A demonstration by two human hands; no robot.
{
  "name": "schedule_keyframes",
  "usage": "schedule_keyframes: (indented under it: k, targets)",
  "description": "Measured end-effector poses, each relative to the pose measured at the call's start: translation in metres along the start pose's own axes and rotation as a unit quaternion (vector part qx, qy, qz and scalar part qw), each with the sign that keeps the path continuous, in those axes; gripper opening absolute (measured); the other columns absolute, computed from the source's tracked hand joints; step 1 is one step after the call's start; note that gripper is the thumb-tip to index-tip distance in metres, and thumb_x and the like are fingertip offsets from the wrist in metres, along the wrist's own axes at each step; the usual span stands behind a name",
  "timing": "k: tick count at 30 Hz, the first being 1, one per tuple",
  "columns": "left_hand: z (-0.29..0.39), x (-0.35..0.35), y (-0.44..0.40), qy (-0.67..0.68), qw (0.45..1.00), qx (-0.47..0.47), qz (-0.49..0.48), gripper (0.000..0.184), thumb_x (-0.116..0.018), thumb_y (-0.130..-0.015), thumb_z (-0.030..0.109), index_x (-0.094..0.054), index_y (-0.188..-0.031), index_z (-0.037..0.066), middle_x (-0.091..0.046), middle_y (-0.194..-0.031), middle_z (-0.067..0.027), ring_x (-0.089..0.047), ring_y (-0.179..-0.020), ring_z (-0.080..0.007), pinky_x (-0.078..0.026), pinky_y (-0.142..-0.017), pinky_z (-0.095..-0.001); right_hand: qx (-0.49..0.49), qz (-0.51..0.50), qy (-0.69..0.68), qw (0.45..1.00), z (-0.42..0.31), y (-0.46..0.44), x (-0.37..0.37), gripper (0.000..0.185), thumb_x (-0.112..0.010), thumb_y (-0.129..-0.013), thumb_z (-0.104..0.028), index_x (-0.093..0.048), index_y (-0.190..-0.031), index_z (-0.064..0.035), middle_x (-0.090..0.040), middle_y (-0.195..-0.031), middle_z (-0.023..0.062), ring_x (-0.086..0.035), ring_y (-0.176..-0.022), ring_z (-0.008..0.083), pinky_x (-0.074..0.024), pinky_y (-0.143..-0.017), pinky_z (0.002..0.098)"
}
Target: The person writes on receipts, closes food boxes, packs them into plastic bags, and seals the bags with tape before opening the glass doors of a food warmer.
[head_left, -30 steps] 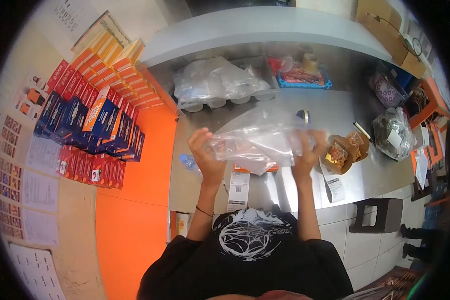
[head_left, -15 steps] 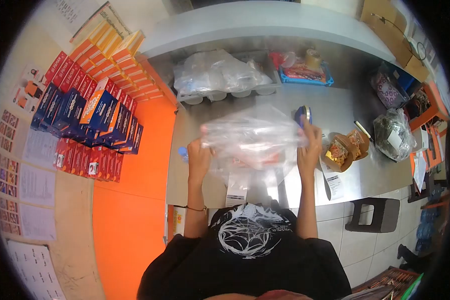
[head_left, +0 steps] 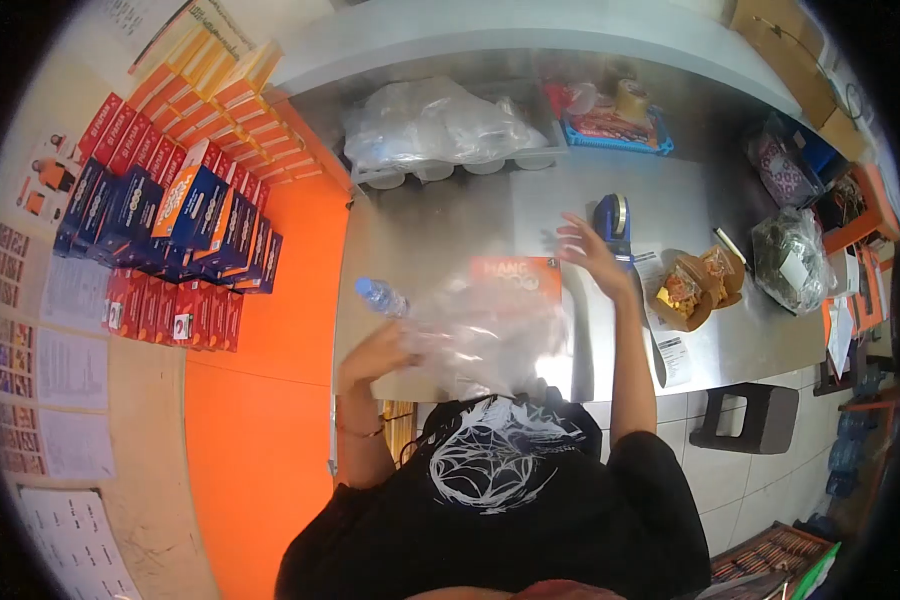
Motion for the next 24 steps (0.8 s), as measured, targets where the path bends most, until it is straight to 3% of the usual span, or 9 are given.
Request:
schedule_keyframes:
  k: [2, 8, 10, 12, 14, 17, 19, 20, 24]
  targets:
    - [-0.034, -0.046, -0.044, -0.014, 0.994, 0.071, -0.081, 0.043, -0.052, -0.086, 0.024, -0.052, -0.123, 0.003, -0.06, -0.098, -0.0037, -0.052, -0.074, -0.0113, -0.045, -0.061, -0.0261, 0.233, 0.039, 0.364, 0.901, 0.04, -0.035, -0.015, 0.069, -0.078, -0.067, -0.037, -0.051, -0.123, -0.0067, -0.052, -0.118, 0.0144, -0.052, -0.105, 0.0281, -0.042, -0.091, 0.0382]
    - [-0.177, -0.084, -0.149, -0.001, 0.992, 0.124, 0.02, 0.057, -0.042, -0.09, 0.043, -0.045, -0.129, 0.001, -0.056, -0.115, -0.0138, -0.053, -0.106, -0.0198, -0.044, -0.086, -0.0294, -0.113, -0.202, 0.488, 0.842, 0.077, -0.042, -0.043, 0.052, -0.072, -0.07, -0.047, -0.057, -0.096, -0.0045, -0.058, -0.1, 0.0097, -0.054, -0.098, 0.0225, -0.0429, -0.082, 0.0335]
    - [-0.187, -0.086, -0.154, 0.0, 0.996, 0.049, 0.068, 0.056, -0.042, -0.09, 0.043, -0.046, -0.127, 0.002, -0.057, -0.117, -0.0143, -0.053, -0.107, -0.0207, -0.043, -0.089, -0.0301, -0.224, -0.23, 0.303, 0.897, 0.078, -0.015, -0.037, 0.048, -0.074, -0.07, -0.044, -0.053, -0.094, -0.0068, -0.057, -0.093, 0.0063, -0.054, -0.092, 0.0203, -0.0424, -0.075, 0.0322]
    - [-0.162, -0.079, -0.16, 0.003, 0.993, -0.031, 0.115, 0.054, -0.042, -0.09, 0.042, -0.047, -0.126, 0.002, -0.057, -0.118, -0.0147, -0.053, -0.109, -0.0216, -0.042, -0.091, -0.0308, -0.156, -0.132, 0.088, 0.975, 0.116, 0.0, -0.023, 0.05, -0.073, -0.072, -0.038, -0.047, -0.104, -0.0102, -0.055, -0.095, 0.006, -0.053, -0.092, 0.0186, -0.0426, -0.075, 0.0285]
    - [-0.107, -0.068, -0.152, -0.105, 0.987, 0.106, 0.051, 0.05, -0.042, -0.091, 0.037, -0.045, -0.13, 0.005, -0.052, -0.126, -0.0132, -0.046, -0.119, -0.023, -0.036, -0.099, -0.0321, -0.183, -0.056, 0.093, 0.977, 0.108, 0.018, -0.015, 0.056, -0.071, -0.075, -0.029, -0.039, -0.118, -0.0126, -0.054, -0.102, 0.0085, -0.052, -0.099, 0.0193, -0.0431, -0.081, 0.0289]
    - [-0.02, -0.012, -0.148, -0.099, 0.976, -0.125, 0.149, 0.047, -0.052, -0.079, 0.012, -0.049, -0.126, 0.008, -0.051, -0.127, -0.0099, -0.048, -0.116, -0.0226, -0.037, -0.098, -0.032, -0.081, 0.09, -0.227, 0.966, 0.072, 0.037, 0.008, 0.065, -0.068, -0.076, -0.02, -0.031, -0.129, -0.0171, -0.051, -0.109, 0.0116, -0.053, -0.103, 0.0232, -0.0425, -0.091, 0.034]
    - [0.047, 0.03, -0.135, -0.198, 0.901, -0.247, 0.295, 0.045, -0.052, -0.073, -0.002, -0.057, -0.116, 0.011, -0.056, -0.115, -0.0072, -0.056, -0.1, -0.0237, -0.043, -0.085, -0.0343, -0.008, 0.109, -0.221, 0.969, 0.027, 0.04, 0.031, 0.064, -0.066, -0.076, -0.016, -0.031, -0.13, -0.0165, -0.048, -0.117, 0.0134, -0.055, -0.1, 0.0238, -0.0495, -0.084, 0.0336]
    - [0.081, 0.043, -0.122, -0.297, 0.831, -0.277, 0.381, 0.04, -0.051, -0.074, -0.002, -0.061, -0.109, 0.014, -0.06, -0.105, -0.0064, -0.06, -0.089, -0.026, -0.048, -0.076, -0.0368, -0.029, 0.102, -0.24, 0.965, -0.01, 0.049, 0.031, 0.062, -0.063, -0.077, -0.015, -0.031, -0.13, -0.016, -0.048, -0.117, 0.0131, -0.056, -0.099, 0.0235, -0.0514, -0.081, 0.0338]
    - [0.139, 0.075, -0.117, -0.355, 0.793, -0.235, 0.435, 0.027, -0.054, -0.075, 0.004, -0.066, -0.096, 0.014, -0.061, -0.101, -0.0098, -0.059, -0.089, -0.0312, -0.048, -0.076, -0.0376, -0.052, 0.127, -0.365, 0.921, -0.104, 0.086, 0.018, 0.05, -0.061, -0.075, -0.019, -0.046, -0.117, 0.004, -0.062, -0.097, 0.013, -0.065, -0.075, 0.0205, -0.0554, -0.069, 0.0308]
Point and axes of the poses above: each hand's wrist, its own y-axis away from the middle knuckle, its own x-axis out of the back of the hand, z = x × y, the point moved 5 cm from there along -y, towards the middle knuckle
